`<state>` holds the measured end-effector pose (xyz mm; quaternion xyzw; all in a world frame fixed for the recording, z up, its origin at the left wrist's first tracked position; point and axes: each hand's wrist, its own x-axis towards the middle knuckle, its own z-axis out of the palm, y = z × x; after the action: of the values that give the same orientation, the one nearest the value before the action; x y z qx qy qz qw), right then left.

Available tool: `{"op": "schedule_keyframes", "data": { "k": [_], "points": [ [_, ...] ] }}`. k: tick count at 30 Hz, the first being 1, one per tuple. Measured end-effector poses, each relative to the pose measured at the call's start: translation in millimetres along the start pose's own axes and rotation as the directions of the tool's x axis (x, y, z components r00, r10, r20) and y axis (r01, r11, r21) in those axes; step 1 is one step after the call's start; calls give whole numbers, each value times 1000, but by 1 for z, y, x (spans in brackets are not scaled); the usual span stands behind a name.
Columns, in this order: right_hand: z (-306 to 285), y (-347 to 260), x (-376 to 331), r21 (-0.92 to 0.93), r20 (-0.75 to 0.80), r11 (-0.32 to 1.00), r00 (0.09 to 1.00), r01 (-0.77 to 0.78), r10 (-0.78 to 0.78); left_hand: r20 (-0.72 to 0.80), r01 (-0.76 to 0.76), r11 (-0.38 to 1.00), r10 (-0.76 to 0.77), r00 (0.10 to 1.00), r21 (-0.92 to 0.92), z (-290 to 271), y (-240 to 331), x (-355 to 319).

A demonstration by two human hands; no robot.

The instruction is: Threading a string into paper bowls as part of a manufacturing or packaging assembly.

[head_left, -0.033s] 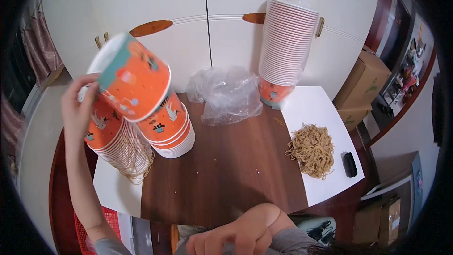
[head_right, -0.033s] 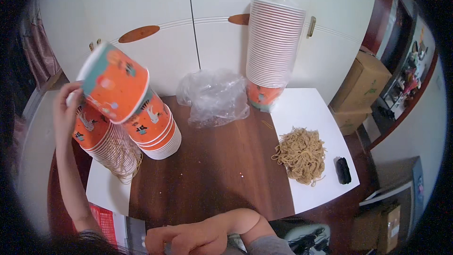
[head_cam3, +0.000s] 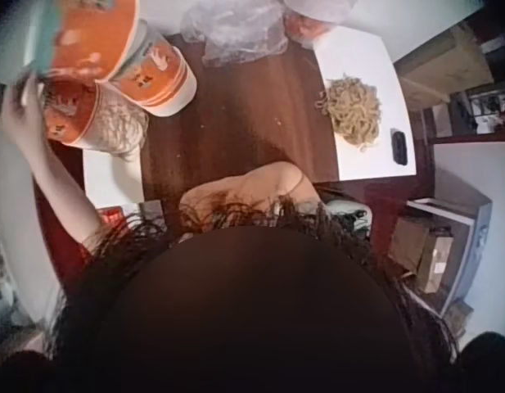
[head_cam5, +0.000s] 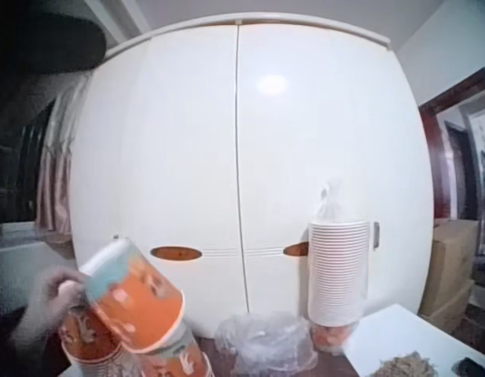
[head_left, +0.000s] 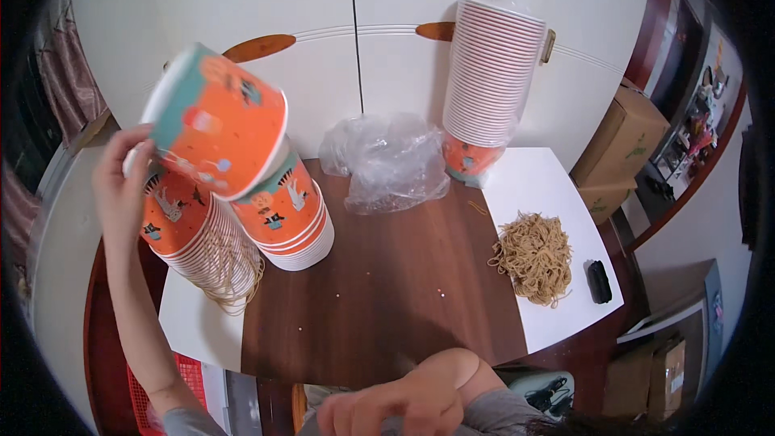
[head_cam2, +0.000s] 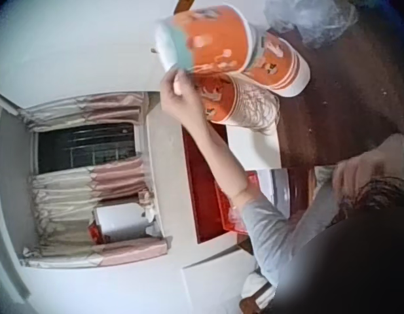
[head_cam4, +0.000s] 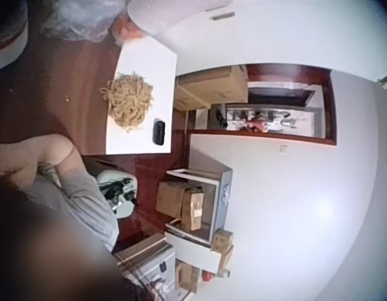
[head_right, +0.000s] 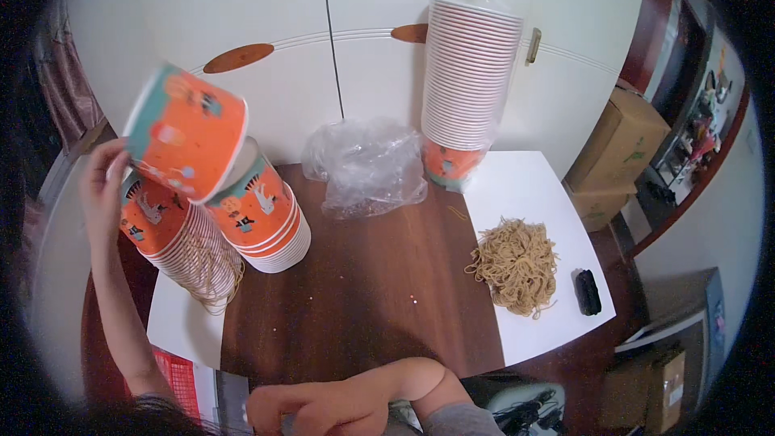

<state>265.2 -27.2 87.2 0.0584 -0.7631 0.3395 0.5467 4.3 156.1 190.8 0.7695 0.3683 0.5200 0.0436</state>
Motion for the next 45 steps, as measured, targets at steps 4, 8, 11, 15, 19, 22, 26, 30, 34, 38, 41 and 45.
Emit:
{"op": "schedule_keyframes", "data": {
  "k": [4, 8, 11, 15, 19, 22, 26, 30, 34, 38, 41, 45],
  "points": [
    [14, 3, -3, -20, 15, 999, 1000, 26, -25, -309, -48, 997, 29, 951, -53, -28, 15, -20],
    [26, 1, -12, -151, -84, 988, 996, 26, -39, -264, 42, 811, -238, 935, -584, -21, 2, -63],
    [16, -7, 2, -346, -46, 937, 999, -42, 28, 41, 344, 575, -474, 880, -742, 5, 12, -100],
    [25, -8, 9, -550, 155, 835, 979, -26, 133, 398, 507, 61, -542, 740, -860, 40, -3, -152],
    [35, 10, -10, -491, 104, 871, 993, 5, 53, 530, 574, -164, -639, 558, -802, 83, -24, -205],
    [31, 9, -19, -492, 125, 868, 982, -64, 143, 670, 695, -256, -609, 424, -672, 119, -33, -238],
    [8, -5, -21, -798, 7, 534, 883, -278, 470, 710, 604, -399, -532, 461, -690, 129, -9, -255],
    [-10, -12, -48, -765, -545, 303, 822, -568, 166, 786, 541, -571, -445, 429, -618, 140, 2, -266],
    [-30, -8, -92, -629, -720, 296, 682, -718, 124, 839, 702, -471, -394, 374, -534, 145, 4, -266],
    [-66, -18, -141, -513, -858, -74, 511, -855, 53, 897, 760, -487, -328, 297, -430, 151, -31, -294],
    [-95, -27, -178, -397, -917, -206, 396, -894, 48, 899, 808, -461, -400, 179, -366, 146, -22, -288],
    [-118, -45, -199, -542, -826, -584, 514, -605, 234, 827, 862, -307, -525, 201, -404, 138, -10, -277]
  ]
}}
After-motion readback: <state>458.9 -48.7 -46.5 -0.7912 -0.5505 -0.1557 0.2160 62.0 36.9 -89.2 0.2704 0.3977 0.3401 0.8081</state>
